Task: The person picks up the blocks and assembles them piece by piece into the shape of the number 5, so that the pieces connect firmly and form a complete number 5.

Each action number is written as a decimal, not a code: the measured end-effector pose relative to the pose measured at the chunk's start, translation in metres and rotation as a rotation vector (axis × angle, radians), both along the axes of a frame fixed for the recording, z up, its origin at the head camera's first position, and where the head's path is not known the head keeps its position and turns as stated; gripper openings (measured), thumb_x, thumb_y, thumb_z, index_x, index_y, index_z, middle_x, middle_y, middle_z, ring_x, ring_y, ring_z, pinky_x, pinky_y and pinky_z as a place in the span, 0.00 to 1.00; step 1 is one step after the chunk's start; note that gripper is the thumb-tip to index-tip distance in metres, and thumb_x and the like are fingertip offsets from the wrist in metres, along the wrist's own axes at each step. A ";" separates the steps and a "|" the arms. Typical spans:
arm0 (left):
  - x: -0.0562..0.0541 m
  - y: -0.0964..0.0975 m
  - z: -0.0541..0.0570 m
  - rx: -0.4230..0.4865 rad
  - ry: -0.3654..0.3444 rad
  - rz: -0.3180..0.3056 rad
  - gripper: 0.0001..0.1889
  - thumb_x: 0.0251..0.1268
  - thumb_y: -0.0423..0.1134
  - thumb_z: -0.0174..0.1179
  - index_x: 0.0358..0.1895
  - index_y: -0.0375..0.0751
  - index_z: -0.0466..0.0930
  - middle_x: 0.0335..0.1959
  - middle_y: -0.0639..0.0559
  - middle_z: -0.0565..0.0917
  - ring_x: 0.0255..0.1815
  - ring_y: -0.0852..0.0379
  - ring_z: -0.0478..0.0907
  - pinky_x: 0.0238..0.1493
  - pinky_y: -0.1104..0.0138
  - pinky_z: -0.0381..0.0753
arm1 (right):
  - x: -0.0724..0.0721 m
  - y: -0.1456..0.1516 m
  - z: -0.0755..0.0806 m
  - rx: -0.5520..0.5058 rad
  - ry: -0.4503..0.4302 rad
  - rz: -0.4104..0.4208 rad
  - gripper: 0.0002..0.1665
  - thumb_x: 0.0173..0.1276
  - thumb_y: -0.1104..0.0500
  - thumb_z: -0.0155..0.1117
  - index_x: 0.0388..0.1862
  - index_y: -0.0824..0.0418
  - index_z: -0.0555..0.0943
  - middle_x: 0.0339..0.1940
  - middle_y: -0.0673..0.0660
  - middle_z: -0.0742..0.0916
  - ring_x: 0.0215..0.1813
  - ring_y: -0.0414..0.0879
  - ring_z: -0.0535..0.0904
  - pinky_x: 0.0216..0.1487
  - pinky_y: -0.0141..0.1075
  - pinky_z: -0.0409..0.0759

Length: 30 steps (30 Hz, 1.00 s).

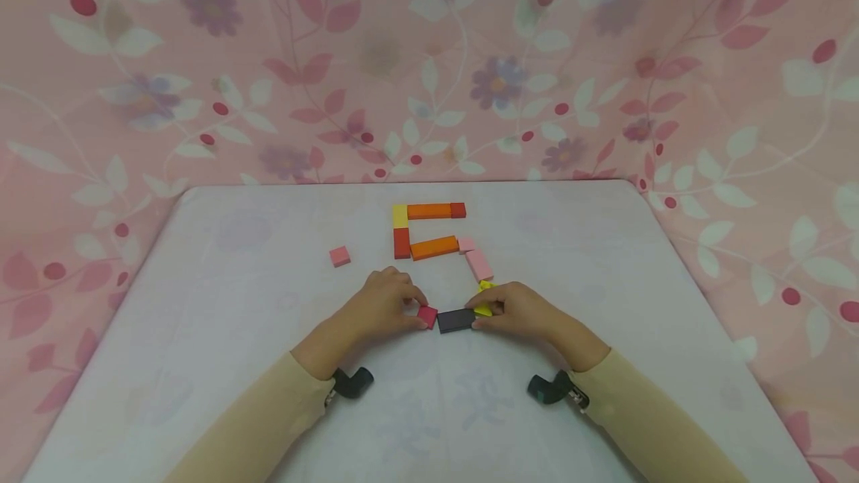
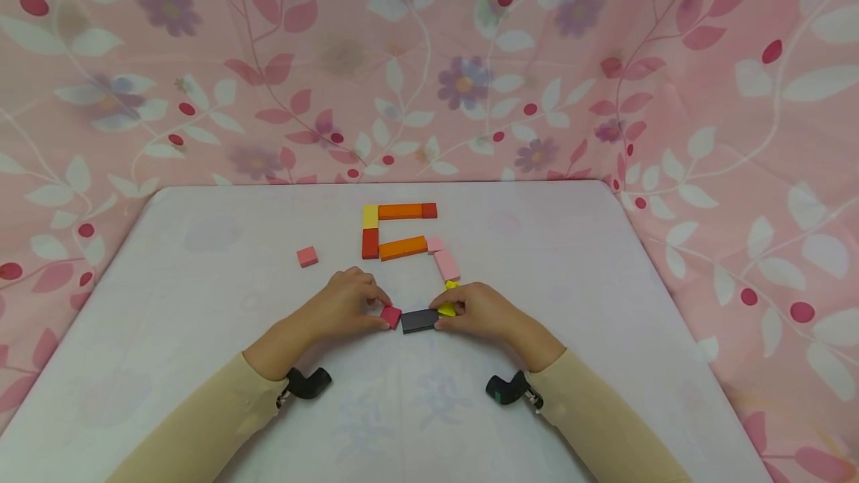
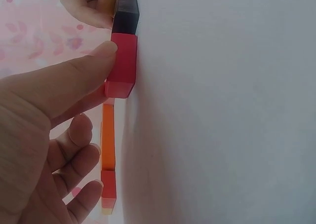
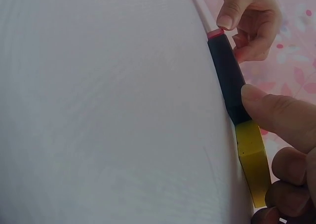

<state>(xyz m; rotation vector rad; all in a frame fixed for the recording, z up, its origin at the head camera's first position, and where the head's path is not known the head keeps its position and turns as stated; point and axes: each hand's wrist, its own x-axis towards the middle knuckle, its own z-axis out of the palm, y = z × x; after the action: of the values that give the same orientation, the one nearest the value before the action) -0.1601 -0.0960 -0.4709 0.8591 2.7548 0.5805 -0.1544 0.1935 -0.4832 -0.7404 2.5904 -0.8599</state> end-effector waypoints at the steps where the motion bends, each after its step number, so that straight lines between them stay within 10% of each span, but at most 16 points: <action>1: 0.000 0.000 0.000 0.002 -0.001 0.000 0.18 0.53 0.56 0.75 0.48 0.59 0.89 0.30 0.64 0.76 0.41 0.61 0.69 0.44 0.63 0.68 | 0.000 0.000 0.000 -0.001 -0.001 0.000 0.18 0.61 0.48 0.76 0.50 0.44 0.88 0.18 0.43 0.69 0.23 0.38 0.65 0.26 0.31 0.59; 30: -0.003 -0.016 0.006 -0.002 -0.010 0.089 0.17 0.58 0.55 0.72 0.49 0.59 0.89 0.34 0.66 0.78 0.49 0.60 0.70 0.50 0.62 0.67 | -0.010 0.022 0.009 -0.046 -0.034 -0.091 0.22 0.61 0.53 0.76 0.55 0.47 0.86 0.18 0.46 0.68 0.25 0.42 0.66 0.28 0.33 0.62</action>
<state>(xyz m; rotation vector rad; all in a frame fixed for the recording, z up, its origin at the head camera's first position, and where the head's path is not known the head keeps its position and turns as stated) -0.1631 -0.1121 -0.4647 0.7338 2.7957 0.5965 -0.1646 0.2159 -0.4738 -0.6189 2.5996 -0.9538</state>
